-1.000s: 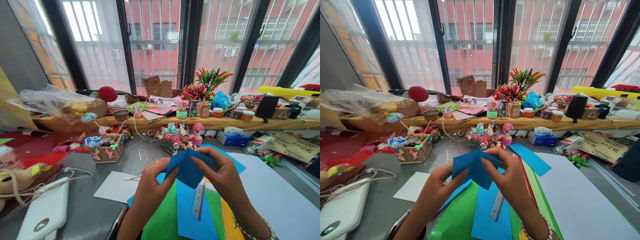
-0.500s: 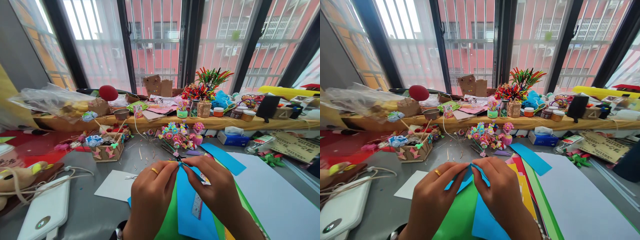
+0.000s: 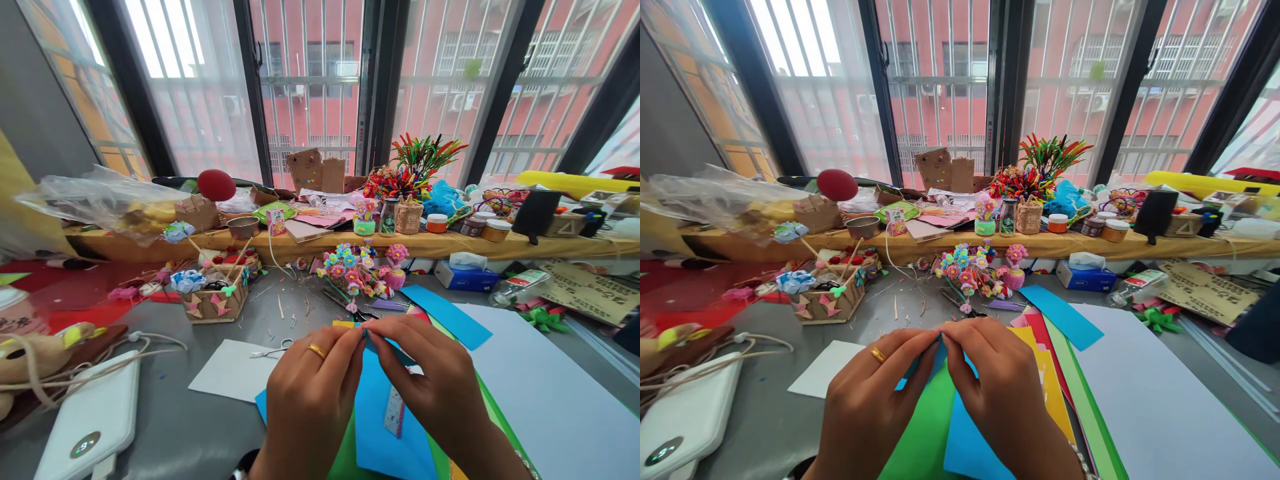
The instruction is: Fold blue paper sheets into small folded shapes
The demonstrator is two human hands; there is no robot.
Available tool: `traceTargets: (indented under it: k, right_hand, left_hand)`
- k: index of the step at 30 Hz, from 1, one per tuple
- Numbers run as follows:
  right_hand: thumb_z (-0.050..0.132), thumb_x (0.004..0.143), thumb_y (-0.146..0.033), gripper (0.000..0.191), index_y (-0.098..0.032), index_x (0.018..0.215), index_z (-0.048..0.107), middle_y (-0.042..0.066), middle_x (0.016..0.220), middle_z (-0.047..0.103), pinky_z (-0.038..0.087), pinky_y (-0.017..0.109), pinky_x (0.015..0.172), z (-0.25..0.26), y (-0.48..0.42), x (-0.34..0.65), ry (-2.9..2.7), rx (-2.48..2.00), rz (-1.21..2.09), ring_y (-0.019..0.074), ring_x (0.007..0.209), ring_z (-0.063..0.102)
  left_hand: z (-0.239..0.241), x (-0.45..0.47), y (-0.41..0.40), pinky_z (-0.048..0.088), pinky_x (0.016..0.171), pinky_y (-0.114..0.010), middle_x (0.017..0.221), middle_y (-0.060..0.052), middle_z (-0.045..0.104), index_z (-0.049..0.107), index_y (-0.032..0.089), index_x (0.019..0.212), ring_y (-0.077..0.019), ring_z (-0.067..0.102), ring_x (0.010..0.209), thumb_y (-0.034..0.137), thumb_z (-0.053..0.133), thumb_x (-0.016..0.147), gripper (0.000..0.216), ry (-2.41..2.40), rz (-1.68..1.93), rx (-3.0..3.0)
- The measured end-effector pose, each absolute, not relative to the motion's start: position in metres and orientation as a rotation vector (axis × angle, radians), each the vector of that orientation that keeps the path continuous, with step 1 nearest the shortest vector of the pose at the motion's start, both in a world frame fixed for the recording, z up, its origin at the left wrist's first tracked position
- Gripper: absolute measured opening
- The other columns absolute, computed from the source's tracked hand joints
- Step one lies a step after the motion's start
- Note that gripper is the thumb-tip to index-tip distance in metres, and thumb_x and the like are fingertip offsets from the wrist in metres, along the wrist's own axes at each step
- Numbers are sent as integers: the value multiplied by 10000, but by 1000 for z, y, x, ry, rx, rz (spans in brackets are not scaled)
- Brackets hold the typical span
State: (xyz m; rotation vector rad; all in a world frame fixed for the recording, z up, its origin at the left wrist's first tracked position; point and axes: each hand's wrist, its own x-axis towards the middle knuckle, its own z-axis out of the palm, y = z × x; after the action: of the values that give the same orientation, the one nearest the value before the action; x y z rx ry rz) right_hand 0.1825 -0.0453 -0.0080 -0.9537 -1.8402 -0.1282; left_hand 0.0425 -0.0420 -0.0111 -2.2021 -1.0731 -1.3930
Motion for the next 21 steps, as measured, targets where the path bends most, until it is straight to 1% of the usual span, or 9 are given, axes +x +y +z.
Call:
traceTargets:
  k: [5, 9, 21]
  right_hand:
    - [525, 790, -113, 124, -138, 843, 633, 52, 793, 682, 474, 250, 656, -8, -46, 183, -1842, -945, -124, 151, 730, 613]
    - [514, 793, -108, 130, -134, 844, 631, 57, 795, 682, 475, 253, 654, -8, -46, 183, -1852, -950, -135, 155, 729, 615]
    - [517, 783, -111, 122, -137, 813, 633, 57, 753, 682, 479, 275, 607, -6, -48, 181, -1863, -950, -155, 169, 683, 616]
  left_hand:
    - [-11, 42, -44, 459, 543, -264, 707, -26, 688, 648, 154, 837, -160, 621, 601, 131, 515, 790, 142, -1074, -1374, -2185]
    - [-12, 41, -44, 457, 561, -263, 703, -27, 682, 642, 157, 838, -160, 615, 608, 134, 527, 784, 130, -1074, -1352, -2206]
    - [-18, 41, -46, 451, 582, -268, 722, -34, 675, 623, 156, 835, -165, 606, 635, 136, 566, 764, 93, -1084, -1300, -2189]
